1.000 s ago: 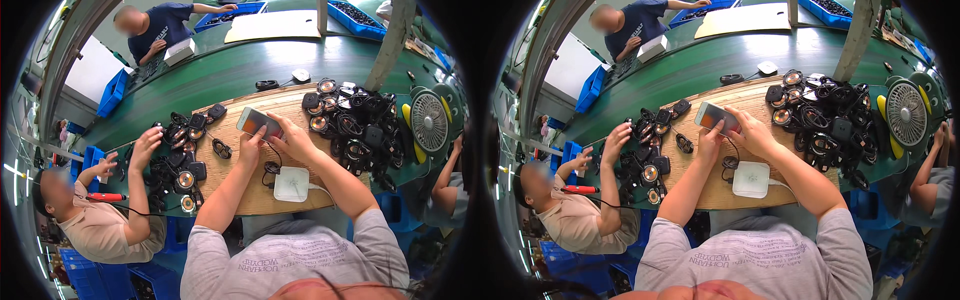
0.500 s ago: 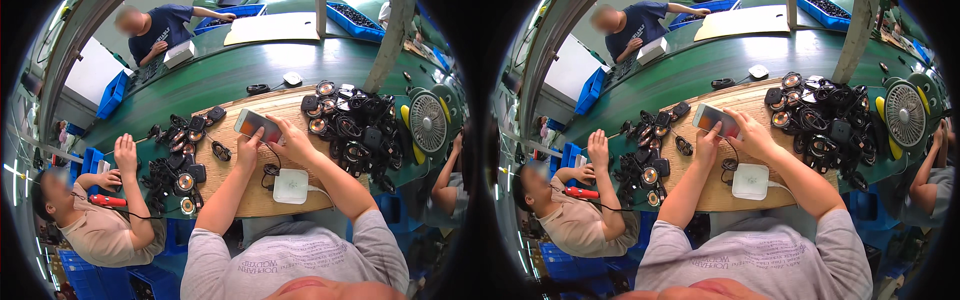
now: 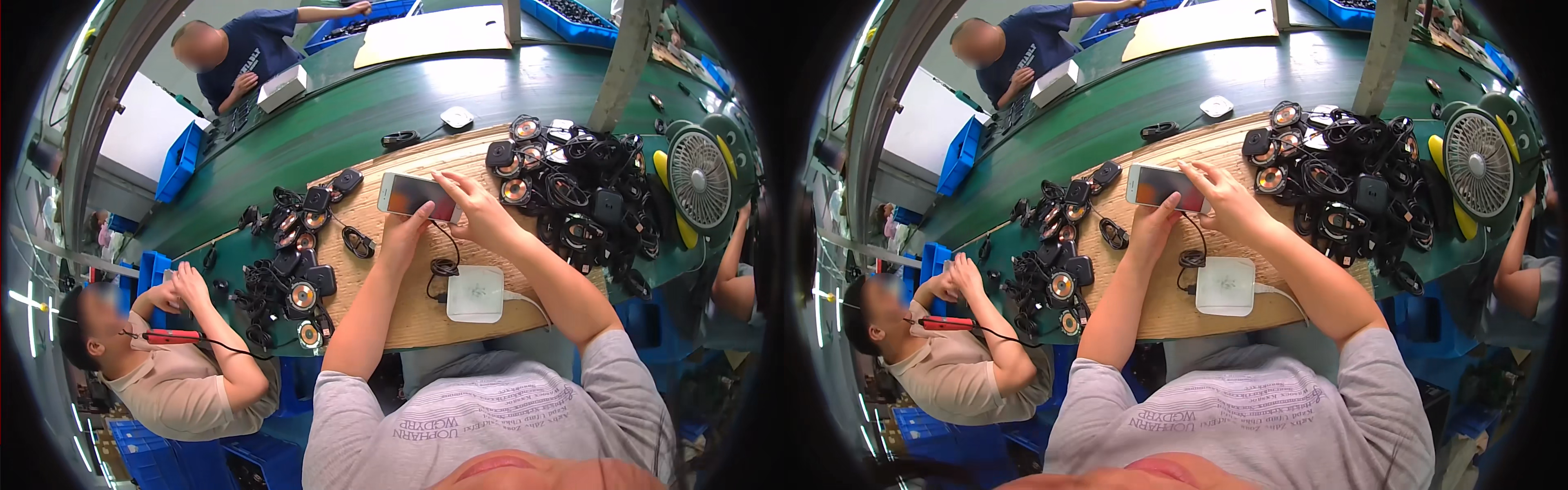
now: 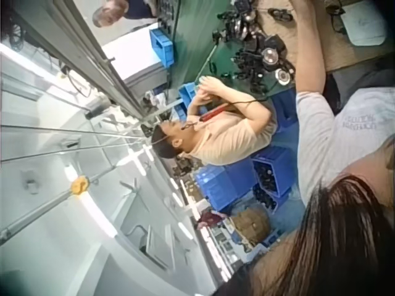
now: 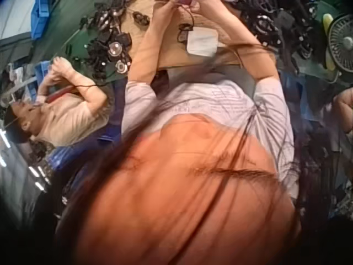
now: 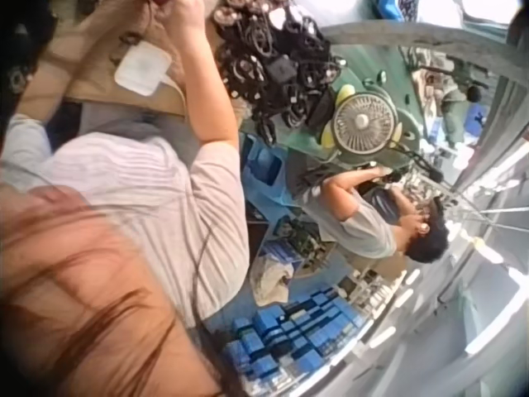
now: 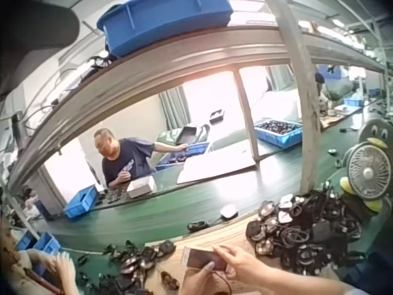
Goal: Assemble and inspect electronic device components on a factory assembly line.
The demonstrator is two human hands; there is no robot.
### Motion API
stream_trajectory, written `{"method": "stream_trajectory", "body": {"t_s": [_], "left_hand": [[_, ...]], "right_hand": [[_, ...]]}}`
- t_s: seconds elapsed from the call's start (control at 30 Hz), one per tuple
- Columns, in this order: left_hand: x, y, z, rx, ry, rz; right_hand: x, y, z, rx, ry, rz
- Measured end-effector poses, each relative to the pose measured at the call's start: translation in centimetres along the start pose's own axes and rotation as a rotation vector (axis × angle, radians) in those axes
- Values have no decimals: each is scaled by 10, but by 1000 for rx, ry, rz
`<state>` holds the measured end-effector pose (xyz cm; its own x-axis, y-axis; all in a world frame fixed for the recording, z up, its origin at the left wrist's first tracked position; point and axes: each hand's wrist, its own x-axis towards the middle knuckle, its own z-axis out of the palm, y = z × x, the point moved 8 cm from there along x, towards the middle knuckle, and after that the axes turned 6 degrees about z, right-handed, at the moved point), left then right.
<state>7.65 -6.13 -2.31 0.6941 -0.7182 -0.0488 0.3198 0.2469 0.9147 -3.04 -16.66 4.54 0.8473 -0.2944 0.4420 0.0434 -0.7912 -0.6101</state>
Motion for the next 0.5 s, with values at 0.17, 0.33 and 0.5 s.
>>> {"method": "stream_trajectory", "body": {"t_s": [0.17,0.33,0.5], "left_hand": [[-4,0,8,117,-39,33],[-5,2,13,76,-46,56],[-7,4,16,21,-32,65]], "right_hand": [[2,-4,-5,-5,-14,-30],[2,-7,-6,-18,-18,-39],[1,-9,-4,-35,-15,-37]]}}
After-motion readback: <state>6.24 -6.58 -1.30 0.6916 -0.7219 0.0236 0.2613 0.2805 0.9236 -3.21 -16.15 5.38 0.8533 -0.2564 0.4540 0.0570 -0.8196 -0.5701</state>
